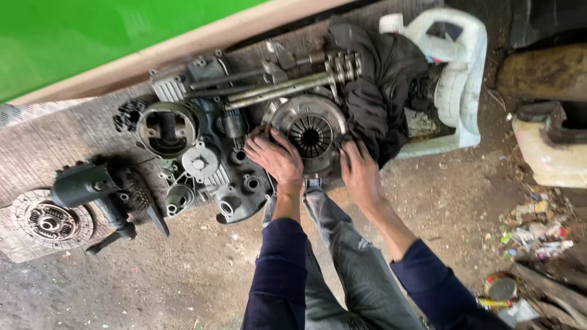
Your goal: The person cleans and assembles engine components on a wooden board, including a clutch assembly and cylinder head. They wipe parts with a cloth, remove and replace a clutch disc, and position components for further work.
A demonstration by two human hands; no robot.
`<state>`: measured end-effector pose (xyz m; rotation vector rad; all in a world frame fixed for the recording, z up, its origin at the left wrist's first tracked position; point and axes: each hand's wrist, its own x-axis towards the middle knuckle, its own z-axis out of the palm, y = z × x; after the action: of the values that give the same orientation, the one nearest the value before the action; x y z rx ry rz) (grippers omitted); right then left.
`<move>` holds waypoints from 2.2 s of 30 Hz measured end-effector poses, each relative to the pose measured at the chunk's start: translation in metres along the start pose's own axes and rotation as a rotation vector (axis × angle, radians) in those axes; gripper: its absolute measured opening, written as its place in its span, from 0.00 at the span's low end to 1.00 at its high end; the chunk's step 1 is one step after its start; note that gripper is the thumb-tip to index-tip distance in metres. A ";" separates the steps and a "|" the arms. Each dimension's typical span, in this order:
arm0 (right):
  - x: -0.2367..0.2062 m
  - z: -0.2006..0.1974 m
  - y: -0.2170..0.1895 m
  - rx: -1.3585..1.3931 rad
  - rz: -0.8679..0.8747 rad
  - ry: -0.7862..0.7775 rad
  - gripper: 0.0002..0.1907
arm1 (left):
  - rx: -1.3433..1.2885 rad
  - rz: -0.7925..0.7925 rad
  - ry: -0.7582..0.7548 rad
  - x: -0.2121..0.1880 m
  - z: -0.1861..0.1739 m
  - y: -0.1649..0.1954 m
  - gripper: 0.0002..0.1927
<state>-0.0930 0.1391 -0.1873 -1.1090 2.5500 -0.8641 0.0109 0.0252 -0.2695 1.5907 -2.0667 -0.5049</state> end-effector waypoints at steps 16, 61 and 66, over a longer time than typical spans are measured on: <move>-0.027 0.020 0.053 0.034 0.176 -0.011 0.08 | -0.082 -0.053 0.002 -0.002 0.003 -0.003 0.11; -0.031 0.034 0.051 -0.212 0.016 -0.030 0.06 | -0.224 -0.048 0.007 -0.003 -0.004 -0.003 0.13; -0.050 0.030 0.039 -0.165 -0.079 -0.062 0.07 | -0.213 -0.001 0.017 0.000 -0.005 -0.004 0.11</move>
<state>-0.0689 0.1837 -0.2360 -1.2705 2.5803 -0.6348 0.0173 0.0238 -0.2674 1.4670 -1.9282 -0.6854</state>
